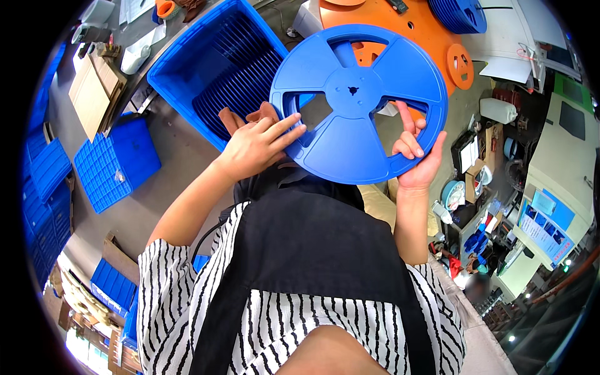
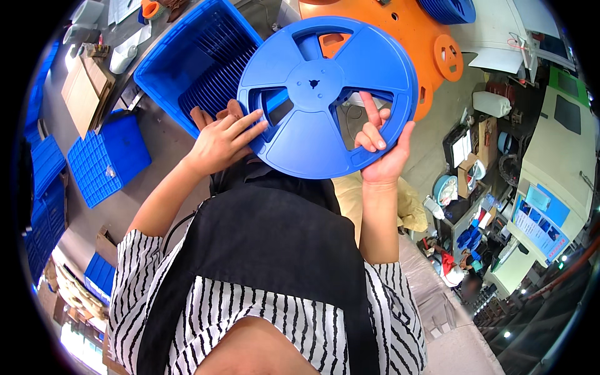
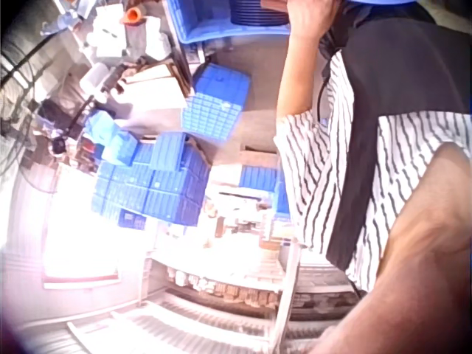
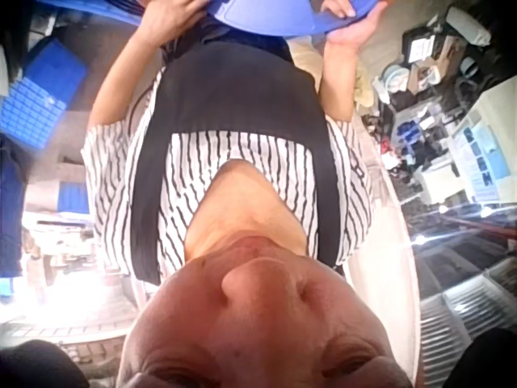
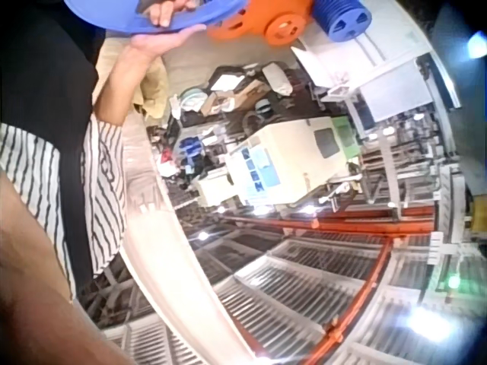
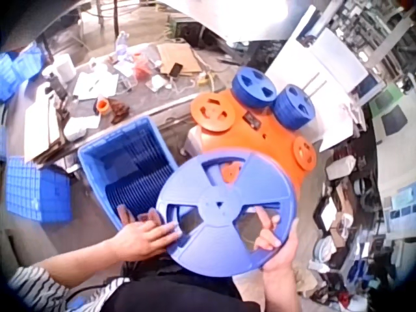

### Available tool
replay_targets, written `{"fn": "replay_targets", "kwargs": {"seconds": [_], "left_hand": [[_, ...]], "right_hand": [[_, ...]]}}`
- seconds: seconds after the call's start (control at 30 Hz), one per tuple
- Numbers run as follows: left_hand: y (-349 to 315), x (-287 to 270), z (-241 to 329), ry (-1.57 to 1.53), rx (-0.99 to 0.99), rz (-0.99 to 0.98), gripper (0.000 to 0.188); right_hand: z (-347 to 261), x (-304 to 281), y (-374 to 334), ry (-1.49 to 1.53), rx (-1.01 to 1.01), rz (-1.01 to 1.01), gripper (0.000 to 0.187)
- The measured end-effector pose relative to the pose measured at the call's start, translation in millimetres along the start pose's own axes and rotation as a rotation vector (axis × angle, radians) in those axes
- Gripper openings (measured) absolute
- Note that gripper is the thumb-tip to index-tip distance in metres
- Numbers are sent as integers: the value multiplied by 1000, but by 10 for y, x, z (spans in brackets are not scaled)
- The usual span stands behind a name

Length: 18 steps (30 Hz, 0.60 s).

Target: The person wipes blue plastic reel-like parts with a brown cloth, handling them one at a time. They pick each part from a blue bin, wipe it, and place it on a stack on the table.

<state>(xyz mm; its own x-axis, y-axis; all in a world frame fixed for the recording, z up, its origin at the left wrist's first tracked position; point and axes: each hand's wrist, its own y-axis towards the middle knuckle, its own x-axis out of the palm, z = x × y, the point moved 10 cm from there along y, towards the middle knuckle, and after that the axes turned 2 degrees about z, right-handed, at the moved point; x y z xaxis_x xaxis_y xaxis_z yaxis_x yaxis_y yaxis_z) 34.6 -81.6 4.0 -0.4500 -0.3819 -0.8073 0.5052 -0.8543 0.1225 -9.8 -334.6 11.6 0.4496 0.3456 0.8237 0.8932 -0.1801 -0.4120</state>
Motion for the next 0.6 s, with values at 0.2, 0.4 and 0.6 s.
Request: {"fn": "replay_targets", "kwargs": {"seconds": [0.2,0.4,0.6], "left_hand": [[-147,-5,-41,82,24,142,49],[-489,-423,-416,-373,-234,253,45],[-1105,79,-954,-1787,-793,540,32]], "right_hand": [[122,232,149,-79,78,-24,69],[45,197,218,-567,0,243,73],[-3,48,118,-755,-133,311,62]]}}
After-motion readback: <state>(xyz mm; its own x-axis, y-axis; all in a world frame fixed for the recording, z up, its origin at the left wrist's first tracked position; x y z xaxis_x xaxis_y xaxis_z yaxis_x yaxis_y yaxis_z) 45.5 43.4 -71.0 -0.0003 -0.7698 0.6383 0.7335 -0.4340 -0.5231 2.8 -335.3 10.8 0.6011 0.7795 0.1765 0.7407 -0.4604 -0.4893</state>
